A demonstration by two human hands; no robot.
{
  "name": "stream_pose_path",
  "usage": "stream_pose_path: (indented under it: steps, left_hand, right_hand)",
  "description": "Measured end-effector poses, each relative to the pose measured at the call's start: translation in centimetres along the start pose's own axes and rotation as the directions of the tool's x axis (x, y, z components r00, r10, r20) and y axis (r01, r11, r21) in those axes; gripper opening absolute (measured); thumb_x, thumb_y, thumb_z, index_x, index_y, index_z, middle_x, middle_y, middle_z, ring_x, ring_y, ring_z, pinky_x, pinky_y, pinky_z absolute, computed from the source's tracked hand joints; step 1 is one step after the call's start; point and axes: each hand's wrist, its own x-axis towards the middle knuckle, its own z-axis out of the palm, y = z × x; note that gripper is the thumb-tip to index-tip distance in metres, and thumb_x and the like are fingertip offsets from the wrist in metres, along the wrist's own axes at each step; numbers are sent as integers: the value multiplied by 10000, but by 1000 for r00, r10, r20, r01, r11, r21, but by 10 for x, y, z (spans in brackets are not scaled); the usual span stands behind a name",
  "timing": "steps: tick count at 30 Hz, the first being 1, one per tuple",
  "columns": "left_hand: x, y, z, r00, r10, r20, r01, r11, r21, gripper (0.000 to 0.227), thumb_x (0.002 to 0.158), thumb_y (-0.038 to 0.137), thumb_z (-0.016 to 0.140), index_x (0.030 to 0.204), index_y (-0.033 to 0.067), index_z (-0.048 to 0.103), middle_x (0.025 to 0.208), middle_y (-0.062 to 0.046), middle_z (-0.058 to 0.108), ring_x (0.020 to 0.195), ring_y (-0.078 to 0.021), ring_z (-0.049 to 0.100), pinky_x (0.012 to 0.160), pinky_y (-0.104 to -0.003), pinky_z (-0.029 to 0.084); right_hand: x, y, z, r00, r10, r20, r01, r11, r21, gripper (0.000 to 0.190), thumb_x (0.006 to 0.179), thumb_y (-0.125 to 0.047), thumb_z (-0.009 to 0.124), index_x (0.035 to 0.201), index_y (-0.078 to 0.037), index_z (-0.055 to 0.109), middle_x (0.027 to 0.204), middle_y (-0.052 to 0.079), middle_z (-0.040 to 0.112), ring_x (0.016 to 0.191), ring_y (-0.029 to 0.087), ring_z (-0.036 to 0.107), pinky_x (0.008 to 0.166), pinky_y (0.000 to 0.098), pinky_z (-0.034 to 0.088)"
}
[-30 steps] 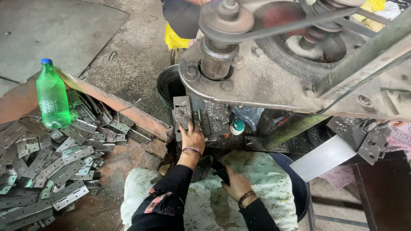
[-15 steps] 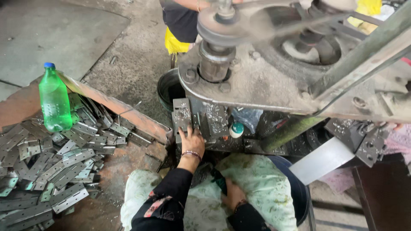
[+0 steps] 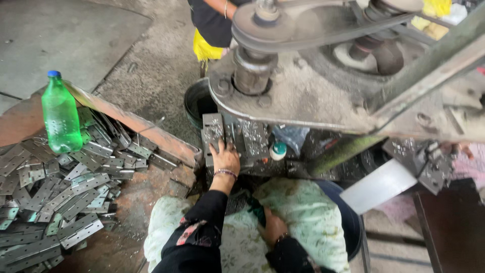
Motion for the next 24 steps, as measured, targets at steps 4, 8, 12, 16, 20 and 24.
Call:
stream_pose_path:
  steps: [4, 8, 12, 16, 20, 24]
  left_hand:
    - [14, -4, -13, 998, -38, 42, 36, 999, 29, 425, 1041, 300, 370, 1330, 145, 640, 1575, -49, 413, 1515, -400, 191, 1163, -762, 130]
    - [21, -4, -7, 996, -85, 22, 83, 994, 67, 425, 1032, 263, 397, 1355, 118, 632, 1553, -47, 448, 1531, -409, 198, 1154, -753, 140]
    - [31, -2, -3, 996, -89, 0, 89, 995, 38, 426, 1043, 254, 395, 1379, 118, 618, 1545, -46, 456, 1535, -392, 210, 1166, -755, 137]
    - [20, -2, 1, 995, -64, -71, 67, 997, 48, 468, 1016, 260, 416, 1425, 120, 596, 1549, -55, 459, 1509, -398, 241, 1151, -754, 144]
    - [0, 2, -3, 1000, -14, -5, 14, 998, 55, 469, 990, 271, 404, 1401, 132, 582, 1602, -59, 381, 1499, -410, 204, 1116, -778, 131]
    - [1, -1, -7, 991, -30, 127, 26, 999, 30, 448, 1035, 253, 366, 1397, 131, 600, 1612, -32, 381, 1544, -369, 174, 1164, -763, 117]
  right_hand:
    - [15, -5, -37, 996, -5, 86, 14, 994, -108, 843, 896, -332, 722, 1562, -99, 260, 1010, 236, 726, 891, 437, 703, 733, 548, 565]
    - [3, -16, -44, 999, -32, 13, 33, 994, -105, 748, 885, -374, 747, 1481, -113, 378, 1020, 222, 727, 903, 417, 722, 743, 524, 582]
    - [1, -14, -25, 999, 38, 8, -37, 993, -115, 839, 877, -390, 742, 1536, -131, 292, 1042, 230, 713, 915, 416, 715, 757, 523, 582]
    - [5, -3, -6, 999, 19, 46, -18, 1000, -24, 866, 907, -369, 704, 1581, -99, 233, 1025, 244, 728, 879, 418, 723, 752, 522, 587]
    - [1, -12, -20, 998, -18, -53, 14, 998, -62, 816, 841, -356, 747, 1508, -142, 328, 1028, 242, 718, 912, 435, 709, 783, 539, 572]
    - [-4, -28, -56, 998, 30, 56, -27, 997, -66, 735, 886, -342, 702, 1487, -126, 337, 1032, 226, 721, 926, 429, 703, 772, 549, 565]
